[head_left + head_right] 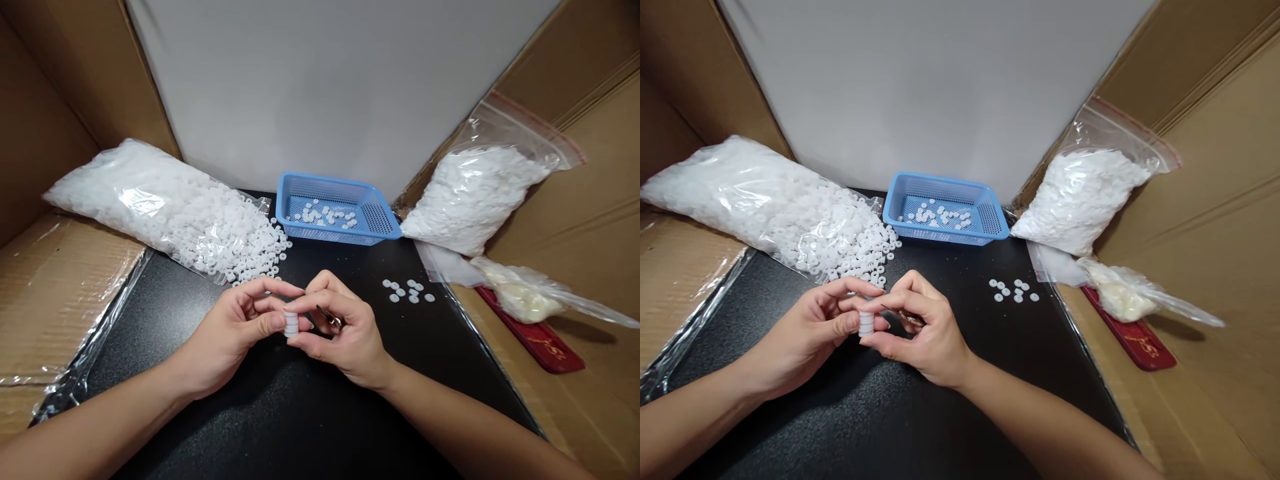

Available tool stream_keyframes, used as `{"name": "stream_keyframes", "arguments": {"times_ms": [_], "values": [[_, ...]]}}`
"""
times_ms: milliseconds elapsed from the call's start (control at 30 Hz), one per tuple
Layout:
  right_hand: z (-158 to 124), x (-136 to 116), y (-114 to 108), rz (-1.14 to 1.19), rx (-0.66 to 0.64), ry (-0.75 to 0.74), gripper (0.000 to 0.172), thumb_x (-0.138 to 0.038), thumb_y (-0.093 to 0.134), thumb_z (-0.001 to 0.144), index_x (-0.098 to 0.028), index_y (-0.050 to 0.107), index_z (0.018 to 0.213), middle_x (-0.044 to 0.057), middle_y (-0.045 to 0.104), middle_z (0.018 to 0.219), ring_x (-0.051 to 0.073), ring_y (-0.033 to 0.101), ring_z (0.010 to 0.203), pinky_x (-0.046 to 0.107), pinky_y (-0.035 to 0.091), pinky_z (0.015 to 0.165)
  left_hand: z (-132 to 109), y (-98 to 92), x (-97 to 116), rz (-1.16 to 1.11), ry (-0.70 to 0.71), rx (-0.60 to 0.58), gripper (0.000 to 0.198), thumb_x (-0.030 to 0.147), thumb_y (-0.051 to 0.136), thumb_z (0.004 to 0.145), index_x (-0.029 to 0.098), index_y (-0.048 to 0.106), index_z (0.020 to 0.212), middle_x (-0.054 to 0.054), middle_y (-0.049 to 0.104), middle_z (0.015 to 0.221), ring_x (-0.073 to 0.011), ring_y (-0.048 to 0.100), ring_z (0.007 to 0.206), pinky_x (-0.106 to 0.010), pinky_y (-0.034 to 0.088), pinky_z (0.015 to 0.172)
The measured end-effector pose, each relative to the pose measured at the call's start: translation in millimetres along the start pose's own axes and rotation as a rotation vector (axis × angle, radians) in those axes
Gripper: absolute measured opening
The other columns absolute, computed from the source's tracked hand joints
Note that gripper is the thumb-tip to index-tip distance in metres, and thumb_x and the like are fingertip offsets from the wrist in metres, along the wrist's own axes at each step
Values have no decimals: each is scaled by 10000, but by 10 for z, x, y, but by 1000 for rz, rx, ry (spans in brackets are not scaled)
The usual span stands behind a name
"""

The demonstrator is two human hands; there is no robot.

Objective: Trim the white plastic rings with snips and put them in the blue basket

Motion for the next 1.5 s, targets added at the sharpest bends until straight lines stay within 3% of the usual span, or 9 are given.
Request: {"name": "stream_keyframes", "arguments": {"times_ms": [167,367,567,700,833,967,1133,1367,1500], "values": [[-12,-68,-17,-233,30,-187,237,-202,787,821,-279,776,1045,-1,573,824,122,547,653,237,502,534,-1,10,10,119,52,4,249,251,887,717,213,808,950,-33,786,768,-172,721,727,-253,559,719],[2,-138,-7,-332,9,-318,178,-189,749,848,-234,772,1019,1,597,803,115,580,642,230,542,570,-4,-10,33,148,5,41,318,142,855,703,210,833,1013,-23,788,648,-157,699,601,-265,574,668],[16,-84,-30,-124,6,-207,195,-234,824,805,-241,782,995,-11,576,804,105,565,642,216,522,537,-21,-9,55,161,58,-13,312,123,795,797,261,824,1075,-12,818,749,-112,692,645,-207,560,691],[0,-42,-15,13,-5,-123,213,-248,839,794,-273,793,1000,-18,560,808,80,474,572,210,444,466,-49,25,86,191,96,-48,285,141,767,852,267,807,1104,1,802,743,-106,691,670,-198,548,714],[3,-10,-21,104,-13,-34,203,-330,839,802,-270,799,992,-23,533,813,49,355,511,215,327,421,-53,-8,116,207,158,-52,183,280,766,882,233,800,1056,21,730,672,-94,646,631,-182,509,665],[18,-5,-31,134,-21,1,218,-392,833,809,-269,802,986,-21,519,813,50,342,514,233,332,445,-24,-68,56,199,129,-19,247,397,670,952,240,764,1119,48,645,577,-80,571,580,-181,466,654],[15,24,-26,136,-26,32,248,-431,833,800,-254,797,971,-14,507,810,69,376,546,233,343,448,-21,2,-49,8,7,-91,367,364,816,833,266,756,1181,-27,802,876,-150,699,845,-254,500,854],[9,21,-10,153,-38,27,224,-369,847,782,-241,764,946,-22,500,825,50,344,522,216,293,421,-31,52,-29,-46,16,-80,267,241,854,798,278,807,1059,18,809,773,-112,720,784,-200,509,796],[2,9,1,163,-40,33,200,-241,829,766,-242,742,946,-25,517,836,49,349,522,212,295,424,-37,42,-12,-27,41,-64,230,211,846,805,248,808,1028,20,806,754,-100,716,734,-192,511,769]]}}
Point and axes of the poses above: each hand's wrist, its own z-axis towards the middle knuckle, its own y-axis out of the palm, x = y × z, the point moved 4 cm from there along z, towards the middle knuckle
